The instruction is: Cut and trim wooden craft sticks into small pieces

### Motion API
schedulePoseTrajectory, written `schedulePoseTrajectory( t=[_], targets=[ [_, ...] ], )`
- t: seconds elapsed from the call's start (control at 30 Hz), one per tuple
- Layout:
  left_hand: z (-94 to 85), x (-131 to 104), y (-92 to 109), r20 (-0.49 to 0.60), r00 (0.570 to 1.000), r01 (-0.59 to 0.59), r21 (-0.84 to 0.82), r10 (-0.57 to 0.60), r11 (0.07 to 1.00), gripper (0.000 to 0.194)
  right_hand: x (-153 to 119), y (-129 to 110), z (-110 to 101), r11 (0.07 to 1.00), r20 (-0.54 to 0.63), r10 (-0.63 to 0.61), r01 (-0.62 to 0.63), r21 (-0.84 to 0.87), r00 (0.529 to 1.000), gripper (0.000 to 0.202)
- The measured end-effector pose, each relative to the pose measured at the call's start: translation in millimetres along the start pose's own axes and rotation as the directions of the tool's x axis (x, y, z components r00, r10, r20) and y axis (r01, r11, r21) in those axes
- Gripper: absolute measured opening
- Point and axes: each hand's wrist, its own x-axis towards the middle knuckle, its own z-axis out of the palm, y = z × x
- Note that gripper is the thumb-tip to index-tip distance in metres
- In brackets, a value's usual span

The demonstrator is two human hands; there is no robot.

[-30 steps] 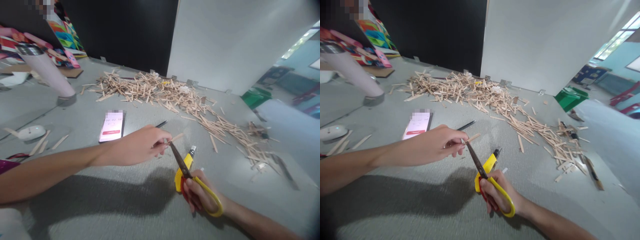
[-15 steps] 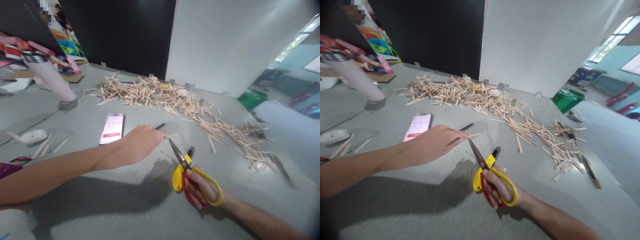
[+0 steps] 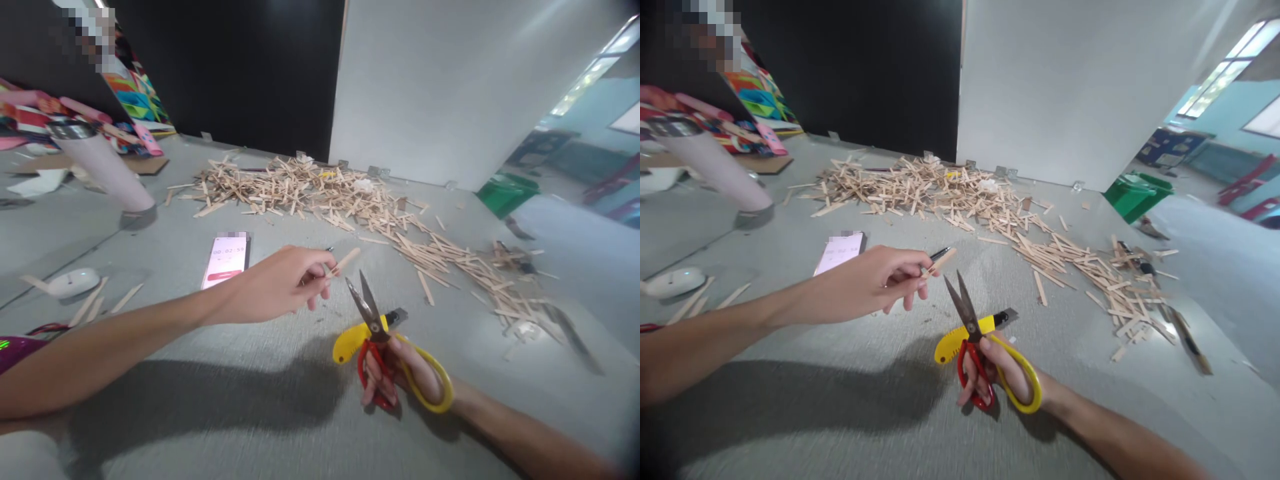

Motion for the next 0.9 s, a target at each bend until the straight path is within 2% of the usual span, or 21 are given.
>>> schedulePoseTrajectory(
  t=[0.2, 0.3, 0.4, 0.53, 0.77, 0.9],
  targets=[
    [4.9, 2.7, -3.5, 0.024, 1.000, 0.011, -0.065, -0.010, 0.998, 0.021, -0.4, -4.1, 1.7, 1.000, 0.021, 0.002, -0.002, -0.004, 1.000, 0.077],
    [6.7, 3.8, -4.5, 0.030, 0.999, 0.014, -0.062, -0.012, 0.998, 0.021, -0.6, -2.4, 0.3, 0.999, 0.062, -0.046, 0.047, -0.023, 0.997, 0.076],
    [8.5, 4.0, -4.5, 0.032, 0.999, 0.020, -0.068, -0.018, 0.997, 0.018, -1.8, -2.7, 1.1, 0.994, 0.092, -0.095, 0.099, -0.037, 0.991, 0.071],
    [12.6, 3.4, -5.7, 0.038, 0.999, 0.002, -0.058, 0.000, 0.998, 0.010, -1.8, -1.2, 1.1, 0.995, 0.079, -0.092, 0.095, -0.036, 0.993, 0.072],
    [18.7, 1.5, -6.4, -0.015, 1.000, -0.027, 0.016, 0.028, 0.999, 0.015, 1.1, 6.7, -5.4, 0.991, 0.112, -0.112, 0.119, -0.062, 0.987, 0.073],
    [25.5, -1.5, -6.9, -0.030, 0.999, -0.035, 0.037, 0.036, 0.999, 0.014, -0.8, 5.6, -4.8, 0.992, 0.089, -0.072, 0.081, -0.100, 0.993, 0.076]
  ],
)
